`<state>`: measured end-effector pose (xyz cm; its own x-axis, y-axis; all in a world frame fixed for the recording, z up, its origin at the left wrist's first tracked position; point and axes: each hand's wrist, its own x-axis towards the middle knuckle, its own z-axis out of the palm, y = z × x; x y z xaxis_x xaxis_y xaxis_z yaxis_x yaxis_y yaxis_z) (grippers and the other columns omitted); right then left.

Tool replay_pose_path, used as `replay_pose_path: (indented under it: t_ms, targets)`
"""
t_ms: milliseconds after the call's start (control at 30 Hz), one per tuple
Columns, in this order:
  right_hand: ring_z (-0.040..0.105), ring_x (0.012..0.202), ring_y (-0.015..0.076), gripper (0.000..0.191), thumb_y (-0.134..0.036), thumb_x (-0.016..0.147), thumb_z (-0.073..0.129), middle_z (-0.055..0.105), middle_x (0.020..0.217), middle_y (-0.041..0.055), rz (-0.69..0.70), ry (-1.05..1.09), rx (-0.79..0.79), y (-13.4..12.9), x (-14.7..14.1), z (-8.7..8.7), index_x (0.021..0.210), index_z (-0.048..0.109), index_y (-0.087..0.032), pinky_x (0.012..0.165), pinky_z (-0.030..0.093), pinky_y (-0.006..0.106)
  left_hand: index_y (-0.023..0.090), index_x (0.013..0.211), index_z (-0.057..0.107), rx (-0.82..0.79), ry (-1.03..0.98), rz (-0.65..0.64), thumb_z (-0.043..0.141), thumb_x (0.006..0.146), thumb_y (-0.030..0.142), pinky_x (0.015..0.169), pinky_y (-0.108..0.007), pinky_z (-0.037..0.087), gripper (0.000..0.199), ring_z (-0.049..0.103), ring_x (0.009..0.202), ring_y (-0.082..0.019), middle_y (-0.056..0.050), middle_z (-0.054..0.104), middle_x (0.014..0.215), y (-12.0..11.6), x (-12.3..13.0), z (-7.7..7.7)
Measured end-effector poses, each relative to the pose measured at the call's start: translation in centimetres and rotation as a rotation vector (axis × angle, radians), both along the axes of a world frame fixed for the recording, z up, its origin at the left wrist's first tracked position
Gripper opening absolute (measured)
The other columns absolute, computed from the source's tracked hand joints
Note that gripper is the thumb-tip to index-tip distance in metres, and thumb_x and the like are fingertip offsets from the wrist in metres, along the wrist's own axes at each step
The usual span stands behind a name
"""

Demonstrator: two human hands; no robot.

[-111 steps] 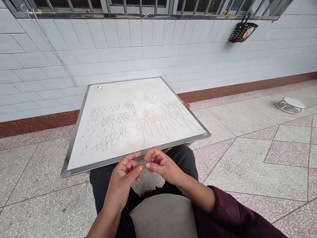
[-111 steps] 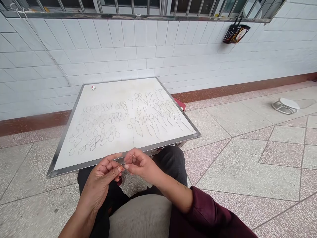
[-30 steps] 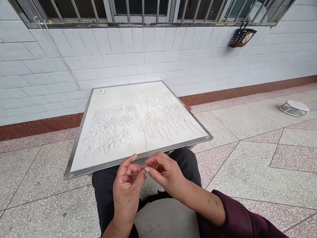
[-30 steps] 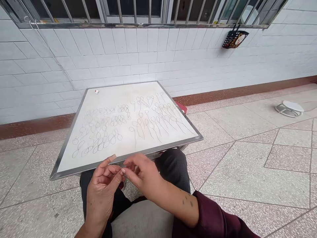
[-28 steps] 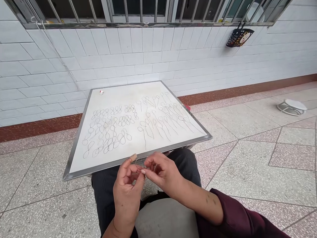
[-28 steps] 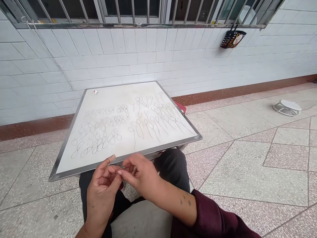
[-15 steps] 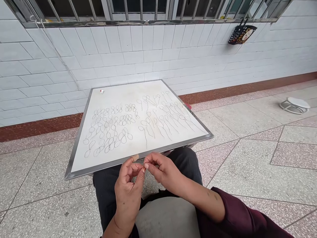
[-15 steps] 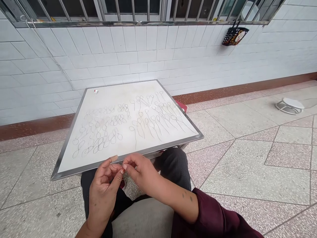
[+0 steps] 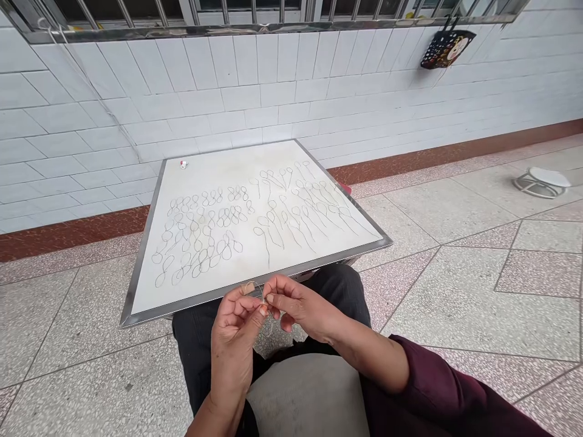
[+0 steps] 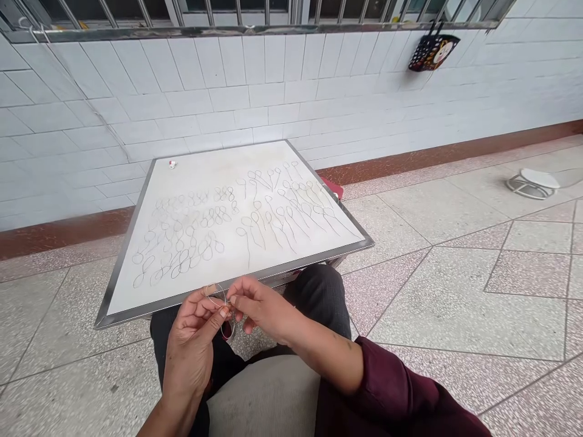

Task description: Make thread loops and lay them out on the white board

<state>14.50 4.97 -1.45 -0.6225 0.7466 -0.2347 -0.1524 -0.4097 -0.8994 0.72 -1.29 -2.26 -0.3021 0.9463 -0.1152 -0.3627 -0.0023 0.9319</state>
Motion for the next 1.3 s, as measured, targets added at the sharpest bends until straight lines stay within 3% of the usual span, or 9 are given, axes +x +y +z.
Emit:
replay_pose_path:
  t_ms: [167, 433, 533, 700, 800, 967, 1100, 1167, 1300]
  targets:
    - [0.05, 0.064, 0.0086, 0.041, -0.05, 0.074, 0.08, 0.055, 0.074, -0.0038, 0.002, 0.041, -0.117, 0.1, 0.1, -1.1, 0.087, 0.058, -0.018, 0.053, 0.042, 0.02, 0.02, 0.112, 0.064, -0.034, -0.059, -0.015, 0.083, 0.073, 0.022, 0.083, -0.028, 0.051, 0.043, 0.067, 0.073, -0.013, 0.004, 0.07, 0.072, 0.2, -0.2, 0.4]
    - [0.051, 0.065, 0.0075, 0.045, -0.05, 0.07, 0.085, 0.057, 0.074, -0.0038, 0.076, 0.048, -0.206, -0.8, -0.2, -2.9, 0.087, 0.06, -0.017, 0.06, 0.044, 0.021, 0.019, 0.117, 0.065, -0.053, -0.111, 0.034, 0.084, 0.07, 0.024, 0.065, -0.026, 0.052, 0.05, 0.062, 0.064, -0.012, 0.002, 0.068, 0.073, 0.3, -0.4, 0.6]
    - [0.055, 0.071, 0.0098, 0.044, -0.058, 0.08, 0.075, 0.057, 0.082, -0.0013, 0.084, 0.099, -0.092, -1.7, -0.6, -3.5, 0.089, 0.058, -0.018, 0.063, 0.047, 0.023, 0.02, 0.116, 0.066, -0.068, -0.196, 0.055, 0.086, 0.068, 0.021, 0.061, -0.025, 0.052, 0.053, 0.062, 0.062, -0.012, 0.002, 0.068, 0.073, 0.4, -0.5, 0.6]
    - [0.055, 0.073, 0.011, 0.038, -0.056, 0.086, 0.069, 0.055, 0.093, 0.0005, 0.035, 0.03, 0.285, -2.7, -1.3, -4.2, 0.096, 0.062, -0.021, 0.064, 0.05, 0.026, 0.02, 0.109, 0.071, -0.048, -0.334, 0.185, 0.09, 0.06, 0.015, 0.069, -0.02, 0.054, 0.053, 0.066, 0.072, -0.01, 0.002, 0.069, 0.076, 0.7, -0.8, 0.7]
    - [0.053, 0.065, 0.009, 0.037, -0.052, 0.081, 0.076, 0.056, 0.087, -0.001, 0.008, 0.037, 0.285, -3.2, -1.8, -4.5, 0.09, 0.06, -0.02, 0.059, 0.048, 0.024, 0.019, 0.11, 0.071, -0.056, -0.364, 0.203, 0.091, 0.06, 0.014, 0.07, -0.019, 0.054, 0.055, 0.067, 0.075, -0.011, 0.002, 0.069, 0.075, 0.8, -0.8, 0.8]
    - [0.054, 0.055, 0.0089, 0.036, -0.053, 0.095, 0.057, 0.056, 0.071, -0.0021, 0.035, 0.049, 0.293, -3.8, -2.6, -4.2, 0.089, 0.06, -0.018, 0.055, 0.047, 0.024, 0.021, 0.119, 0.066, -0.091, -0.386, 0.19, 0.09, 0.062, 0.014, 0.067, -0.018, 0.054, 0.062, 0.065, 0.068, -0.009, 0.001, 0.07, 0.078, 0.7, -1.0, 1.2]
    - [0.057, 0.07, 0.0121, 0.033, -0.049, 0.095, 0.059, 0.059, 0.103, 0.006, -0.035, 0.009, 0.43, -3.8, -2.2, -3.5, 0.115, 0.063, -0.023, 0.058, 0.053, 0.027, 0.021, 0.12, 0.064, -0.033, -0.361, 0.184, 0.089, 0.065, 0.016, 0.071, -0.021, 0.054, 0.06, 0.066, 0.072, -0.011, 0.001, 0.07, 0.077, 0.8, -1.2, 1.2]
    - [0.058, 0.08, 0.0143, 0.03, -0.046, 0.094, 0.061, 0.055, 0.116, 0.0082, -0.098, -0.041, 0.518, -3.7, -2.0, -3.2, 0.117, 0.065, -0.026, 0.065, 0.054, 0.03, 0.021, 0.119, 0.065, 0.001, -0.342, 0.193, 0.088, 0.067, 0.018, 0.076, -0.022, 0.054, 0.057, 0.066, 0.073, -0.011, 0.002, 0.069, 0.076, 0.8, -1.1, 1.2]
    - [0.057, 0.081, 0.0154, 0.032, -0.048, 0.09, 0.068, 0.053, 0.115, 0.0071, -0.141, -0.016, 0.463, -3.6, -2.0, -2.9, 0.114, 0.067, -0.028, 0.064, 0.053, 0.028, 0.023, 0.117, 0.065, 0.013, -0.322, 0.214, 0.087, 0.069, 0.02, 0.079, -0.022, 0.053, 0.054, 0.066, 0.076, -0.011, 0.003, 0.068, 0.08, 0.9, -0.8, 1.0]
